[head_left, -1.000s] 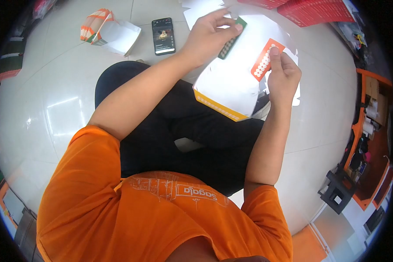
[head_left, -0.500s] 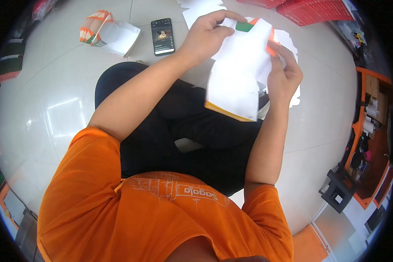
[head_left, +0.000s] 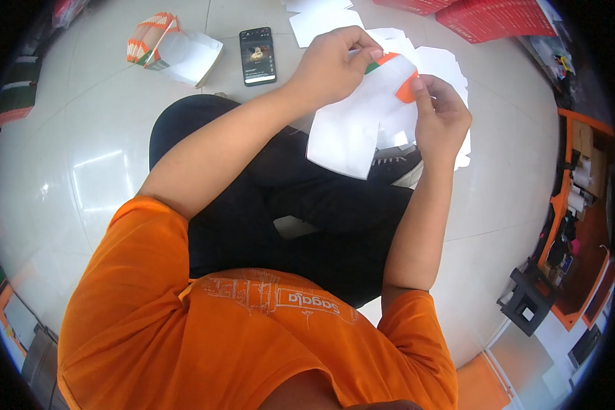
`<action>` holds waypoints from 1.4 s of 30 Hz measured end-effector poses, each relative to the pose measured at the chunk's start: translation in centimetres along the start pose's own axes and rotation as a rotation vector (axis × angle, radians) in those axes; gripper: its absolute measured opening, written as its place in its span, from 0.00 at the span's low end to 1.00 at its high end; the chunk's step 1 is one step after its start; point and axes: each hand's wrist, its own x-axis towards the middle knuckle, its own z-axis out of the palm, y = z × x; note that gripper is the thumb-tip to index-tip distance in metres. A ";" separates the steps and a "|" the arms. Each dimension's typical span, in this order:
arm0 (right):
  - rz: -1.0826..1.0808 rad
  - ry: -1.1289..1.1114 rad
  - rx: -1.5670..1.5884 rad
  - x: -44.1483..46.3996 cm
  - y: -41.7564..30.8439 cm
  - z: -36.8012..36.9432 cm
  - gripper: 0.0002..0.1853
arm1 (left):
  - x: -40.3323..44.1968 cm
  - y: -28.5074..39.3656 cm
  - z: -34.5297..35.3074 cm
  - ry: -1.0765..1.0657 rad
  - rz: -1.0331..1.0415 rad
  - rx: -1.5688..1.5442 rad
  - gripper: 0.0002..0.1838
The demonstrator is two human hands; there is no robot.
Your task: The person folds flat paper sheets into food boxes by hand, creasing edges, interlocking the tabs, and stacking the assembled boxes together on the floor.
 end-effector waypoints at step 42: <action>0.232 0.079 0.677 -1.6 -2.5 2.0 0.10 | -1.3 0.8 1.6 0.142 0.372 -0.171 0.20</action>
